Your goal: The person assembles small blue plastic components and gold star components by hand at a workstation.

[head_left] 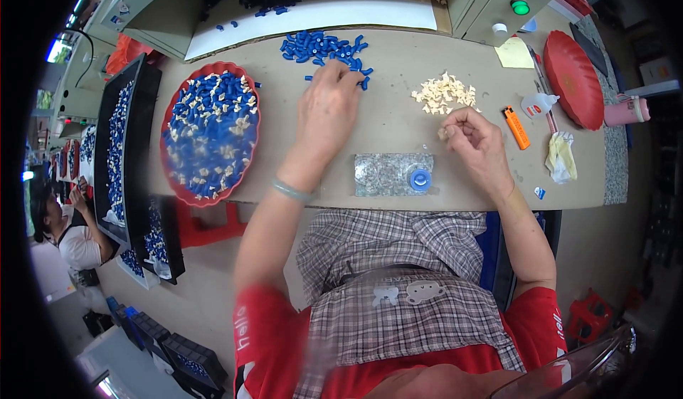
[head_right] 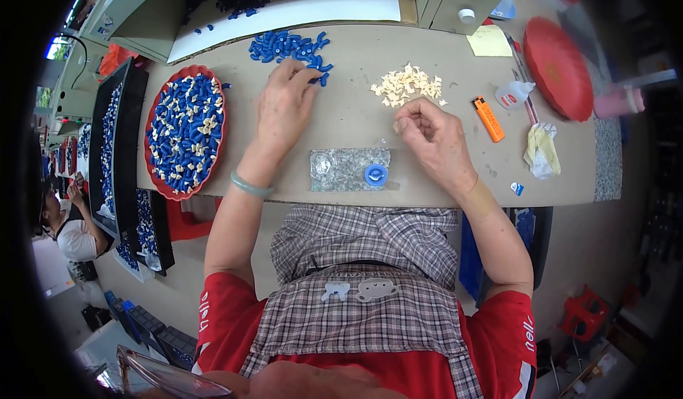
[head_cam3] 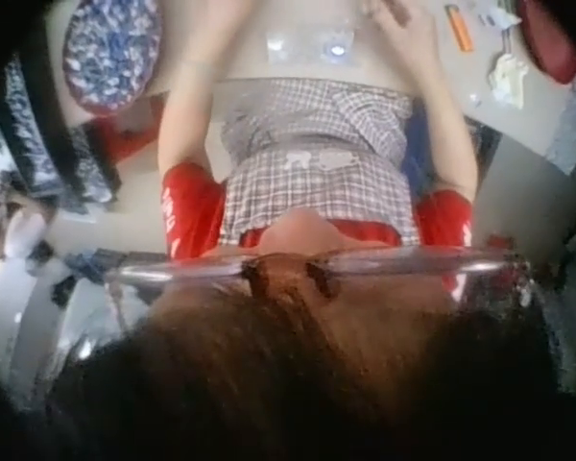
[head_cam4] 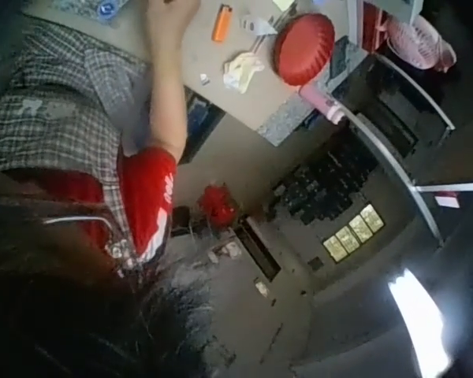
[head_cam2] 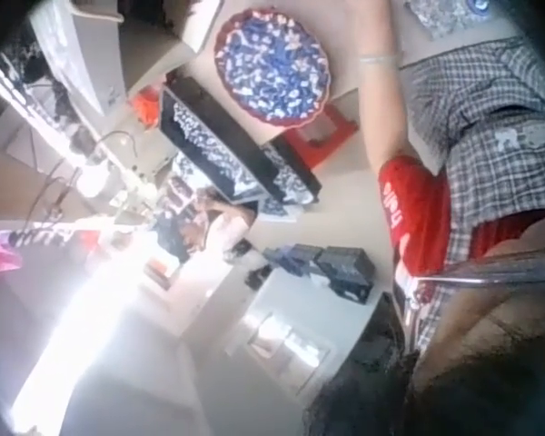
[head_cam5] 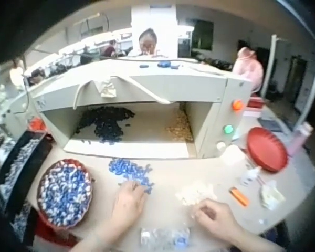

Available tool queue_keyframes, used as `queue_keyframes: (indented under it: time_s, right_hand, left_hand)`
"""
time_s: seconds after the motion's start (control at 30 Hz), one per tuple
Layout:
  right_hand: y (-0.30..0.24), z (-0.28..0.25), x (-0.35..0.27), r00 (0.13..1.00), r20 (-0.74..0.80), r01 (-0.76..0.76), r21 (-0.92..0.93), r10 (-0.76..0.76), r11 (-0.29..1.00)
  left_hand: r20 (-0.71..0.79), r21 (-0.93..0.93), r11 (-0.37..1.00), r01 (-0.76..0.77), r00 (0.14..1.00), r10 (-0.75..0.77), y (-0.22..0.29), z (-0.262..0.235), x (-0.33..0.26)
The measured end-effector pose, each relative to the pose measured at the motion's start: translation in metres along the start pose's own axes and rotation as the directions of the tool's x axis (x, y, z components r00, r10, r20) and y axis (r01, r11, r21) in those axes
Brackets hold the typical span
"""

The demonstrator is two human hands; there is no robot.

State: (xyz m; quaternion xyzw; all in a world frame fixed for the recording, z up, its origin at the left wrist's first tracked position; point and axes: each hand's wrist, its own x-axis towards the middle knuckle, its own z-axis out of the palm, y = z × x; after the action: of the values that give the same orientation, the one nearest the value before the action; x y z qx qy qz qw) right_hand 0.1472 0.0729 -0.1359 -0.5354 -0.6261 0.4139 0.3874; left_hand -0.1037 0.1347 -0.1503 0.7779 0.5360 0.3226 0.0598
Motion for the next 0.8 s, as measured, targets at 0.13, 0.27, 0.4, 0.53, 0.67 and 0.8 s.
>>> queue_keyframes:
  time_s: [0.13, 0.27, 0.4, 0.53, 0.67, 0.8]
  right_hand:
    - [-0.003, -0.008, -0.008, 0.958, 0.112, -0.283, 0.248, 0.262, 0.927]
    - [-0.002, -0.014, -0.019, 0.927, 0.189, -0.370, 0.329, 0.323, 0.869]
    - [-0.010, -0.014, -0.026, 0.901, 0.308, -0.410, 0.384, 0.304, 0.827]
    - [-0.010, -0.015, -0.030, 0.879, 0.398, -0.421, 0.392, 0.262, 0.818]
    - [-0.009, -0.014, -0.030, 0.870, 0.422, -0.400, 0.304, 0.254, 0.865]
    - [-0.014, -0.008, -0.029, 0.850, 0.435, -0.428, 0.239, 0.298, 0.872]
  left_hand:
    - [0.040, 0.082, 0.994, -0.070, 0.997, 0.067, 0.008, 0.014, 0.007]
    - [0.054, 0.149, 0.984, -0.102, 0.994, 0.094, 0.006, 0.024, 0.010]
    - [0.085, 0.192, 0.962, -0.192, 0.980, 0.179, 0.006, 0.019, 0.009]
    - [0.074, 0.137, 0.961, -0.241, 0.970, 0.233, 0.000, 0.019, 0.000]
    - [0.081, 0.117, 0.971, -0.210, 0.976, 0.202, 0.004, 0.010, -0.007]
    - [0.048, 0.115, 0.980, -0.160, 0.987, 0.155, 0.009, -0.005, -0.016]
